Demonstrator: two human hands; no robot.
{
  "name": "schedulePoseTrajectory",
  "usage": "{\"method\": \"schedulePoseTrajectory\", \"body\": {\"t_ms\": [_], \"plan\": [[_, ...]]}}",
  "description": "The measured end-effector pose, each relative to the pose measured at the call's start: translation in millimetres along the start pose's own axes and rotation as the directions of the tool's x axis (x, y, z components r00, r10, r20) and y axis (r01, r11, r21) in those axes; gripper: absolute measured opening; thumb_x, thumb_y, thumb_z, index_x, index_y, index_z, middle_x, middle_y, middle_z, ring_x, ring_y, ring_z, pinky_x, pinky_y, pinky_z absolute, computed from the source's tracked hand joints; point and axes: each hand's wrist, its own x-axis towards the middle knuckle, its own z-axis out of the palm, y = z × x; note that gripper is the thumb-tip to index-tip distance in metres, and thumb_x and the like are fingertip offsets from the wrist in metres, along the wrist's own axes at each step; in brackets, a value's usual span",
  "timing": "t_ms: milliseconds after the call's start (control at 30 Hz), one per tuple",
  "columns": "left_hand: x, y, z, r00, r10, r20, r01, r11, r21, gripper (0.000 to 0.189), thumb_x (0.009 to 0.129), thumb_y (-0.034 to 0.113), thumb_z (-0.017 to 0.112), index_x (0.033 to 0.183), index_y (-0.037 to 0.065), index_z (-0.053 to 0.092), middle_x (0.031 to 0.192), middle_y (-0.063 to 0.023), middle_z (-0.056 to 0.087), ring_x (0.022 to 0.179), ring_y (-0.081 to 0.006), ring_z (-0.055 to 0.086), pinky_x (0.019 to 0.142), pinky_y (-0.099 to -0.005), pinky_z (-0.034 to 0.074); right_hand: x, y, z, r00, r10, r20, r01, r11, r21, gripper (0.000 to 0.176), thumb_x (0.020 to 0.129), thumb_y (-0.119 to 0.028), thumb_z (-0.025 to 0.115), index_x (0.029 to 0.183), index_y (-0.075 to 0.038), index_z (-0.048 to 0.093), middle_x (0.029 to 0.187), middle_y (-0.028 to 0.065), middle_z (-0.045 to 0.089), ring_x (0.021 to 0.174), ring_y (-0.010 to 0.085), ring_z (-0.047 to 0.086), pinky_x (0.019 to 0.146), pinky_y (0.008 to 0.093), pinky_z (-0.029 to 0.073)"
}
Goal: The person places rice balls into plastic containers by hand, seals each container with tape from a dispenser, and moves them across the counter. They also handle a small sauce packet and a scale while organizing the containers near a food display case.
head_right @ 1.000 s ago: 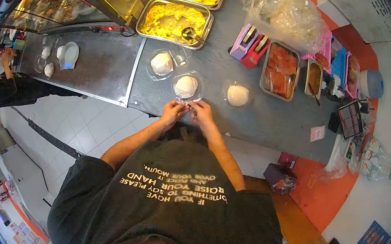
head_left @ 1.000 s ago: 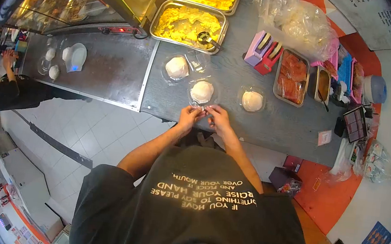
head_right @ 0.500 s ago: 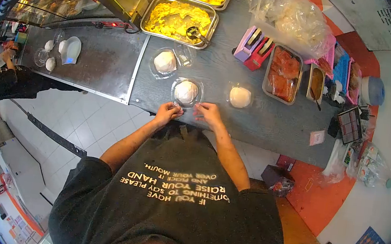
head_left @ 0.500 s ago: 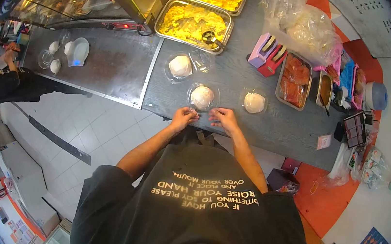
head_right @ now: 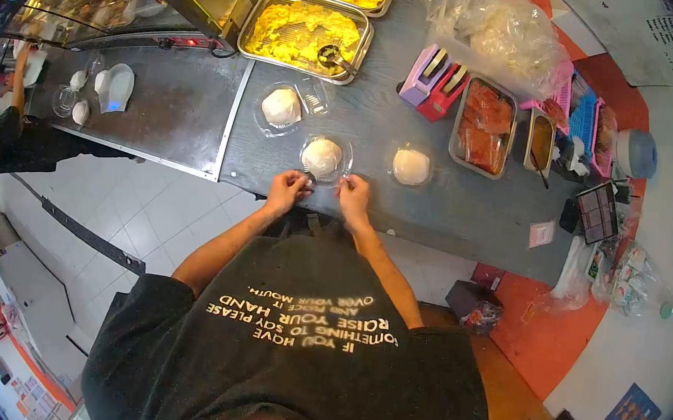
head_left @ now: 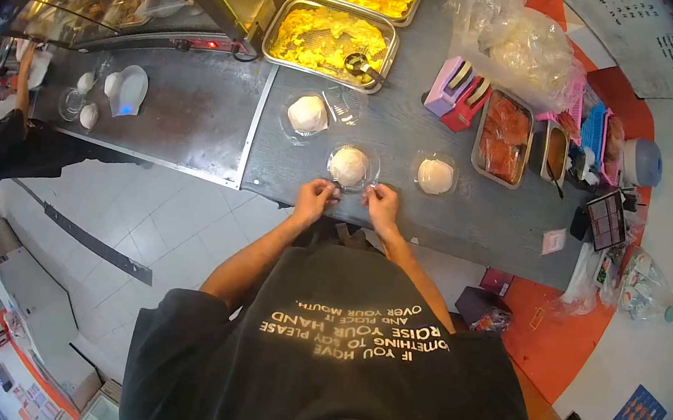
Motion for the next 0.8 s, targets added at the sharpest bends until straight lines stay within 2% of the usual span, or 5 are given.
{"method": "schedulePoseTrajectory", "body": {"t_ms": [200,400,600,733,800], "plan": [[-2,-2,14,0.962,0.242,-0.126,-0.164,0.882,0.443,0.015,0.093,0.008,0.05,0.086,-0.004,0.056,0.072,-0.0077,0.062,0.069,-0.0135,0.063,0.062,-0.0264,0.051,-6,2,12,0.994,0.052,-0.093,-0.045,0.995,0.086,0.014,0.087,-0.008,0.056,0.076,0.0,0.058,0.061,0.0027,0.057,0.052,0.0095,0.052,0.048,0.0256,0.041],[5,-8,14,0.954,0.236,-0.184,-0.168,0.932,0.32,0.019,0.093,0.013,0.051,0.089,-0.004,0.058,0.071,-0.0082,0.064,0.064,-0.0141,0.064,0.061,-0.0271,0.051,-5,-8,11,0.995,0.058,-0.075,-0.05,0.994,0.102,0.014,0.088,-0.011,0.056,0.082,0.001,0.06,0.064,0.004,0.057,0.053,0.0102,0.051,0.05,0.0246,0.041],[-2,11,6,0.978,0.198,-0.07,-0.176,0.955,0.24,0.022,0.094,0.016,0.051,0.095,-0.004,0.057,0.08,-0.0083,0.064,0.079,-0.0144,0.064,0.069,-0.0268,0.051,-6,-45,-29,0.909,0.383,0.166,-0.417,0.821,0.39,0.023,0.092,-0.021,0.054,0.097,0.001,0.06,0.07,0.0071,0.059,0.048,0.0122,0.053,0.044,0.0266,0.045],[-3,8,2,0.987,0.156,-0.03,-0.149,0.975,0.166,0.021,0.093,0.017,0.052,0.096,-0.003,0.057,0.084,-0.0081,0.064,0.082,-0.0152,0.064,0.07,-0.026,0.051,11,-74,-80,0.988,0.134,0.071,-0.14,0.987,0.086,0.024,0.092,-0.021,0.055,0.102,0.0,0.06,0.073,0.0078,0.06,0.048,0.0124,0.053,0.045,0.0264,0.045],[-3,9,4,0.995,0.082,-0.06,-0.081,0.997,0.007,0.02,0.093,0.013,0.052,0.095,-0.006,0.057,0.085,-0.0115,0.064,0.079,-0.0174,0.065,0.069,-0.0261,0.053,32,-85,-108,0.974,-0.07,-0.215,0.065,0.997,-0.03,0.024,0.091,-0.019,0.054,0.103,0.0,0.062,0.074,0.0042,0.061,0.06,0.0107,0.057,0.055,0.0249,0.047]]}}
